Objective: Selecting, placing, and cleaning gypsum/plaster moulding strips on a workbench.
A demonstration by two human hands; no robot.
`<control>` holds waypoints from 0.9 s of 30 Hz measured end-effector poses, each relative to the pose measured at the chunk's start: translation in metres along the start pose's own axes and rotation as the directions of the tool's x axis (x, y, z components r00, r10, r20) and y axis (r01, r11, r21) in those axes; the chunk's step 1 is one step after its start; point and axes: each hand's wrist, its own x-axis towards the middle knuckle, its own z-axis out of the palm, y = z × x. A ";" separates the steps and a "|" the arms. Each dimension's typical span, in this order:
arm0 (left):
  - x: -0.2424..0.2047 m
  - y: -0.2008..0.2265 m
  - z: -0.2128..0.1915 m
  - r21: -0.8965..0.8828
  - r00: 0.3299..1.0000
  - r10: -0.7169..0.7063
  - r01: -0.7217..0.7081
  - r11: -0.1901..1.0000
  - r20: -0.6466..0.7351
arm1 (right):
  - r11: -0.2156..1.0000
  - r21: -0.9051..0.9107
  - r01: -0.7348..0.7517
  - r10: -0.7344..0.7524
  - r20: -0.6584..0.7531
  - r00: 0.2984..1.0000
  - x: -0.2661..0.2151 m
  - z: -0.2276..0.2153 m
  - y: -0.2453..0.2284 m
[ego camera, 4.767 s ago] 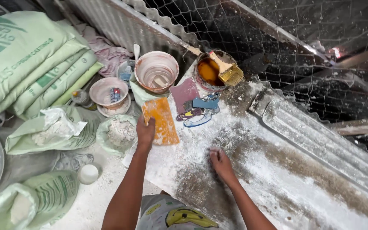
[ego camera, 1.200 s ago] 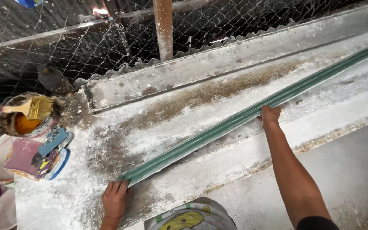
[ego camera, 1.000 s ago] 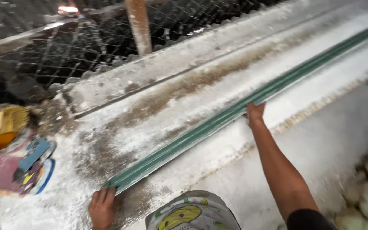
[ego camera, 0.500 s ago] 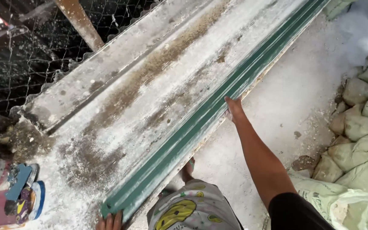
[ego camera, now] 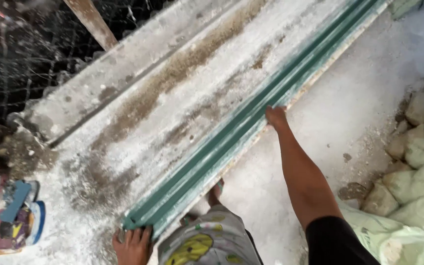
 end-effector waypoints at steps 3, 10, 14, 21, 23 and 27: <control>-0.001 0.011 -0.008 -0.050 0.992 0.001 -0.008 0.999 -0.126 | 0.838 -0.545 0.038 -0.182 -0.213 0.960 -0.019 -0.020 0.006; 0.007 0.020 -0.036 -0.135 0.991 -0.079 0.064 0.989 -0.109 | 0.971 -0.210 -0.116 0.070 -0.214 0.974 -0.171 0.004 -0.094; 0.010 0.013 -0.034 -0.268 0.986 -0.058 0.014 0.963 -0.157 | 0.982 -0.184 -0.047 0.011 -0.192 0.981 -0.156 0.008 -0.069; -0.005 0.020 -0.017 -0.300 0.985 -0.126 0.086 0.950 -0.118 | 0.953 -0.225 -0.201 0.167 -0.162 0.973 -0.181 0.014 -0.104; -0.010 0.021 -0.014 -0.307 0.988 -0.120 0.084 0.948 -0.099 | 0.939 -0.296 -0.177 0.119 -0.202 0.972 -0.178 0.019 -0.096; -0.014 0.022 -0.026 -0.357 0.993 -0.112 0.092 0.930 -0.036 | 0.967 -0.185 -0.177 0.137 -0.210 0.968 -0.172 0.018 -0.079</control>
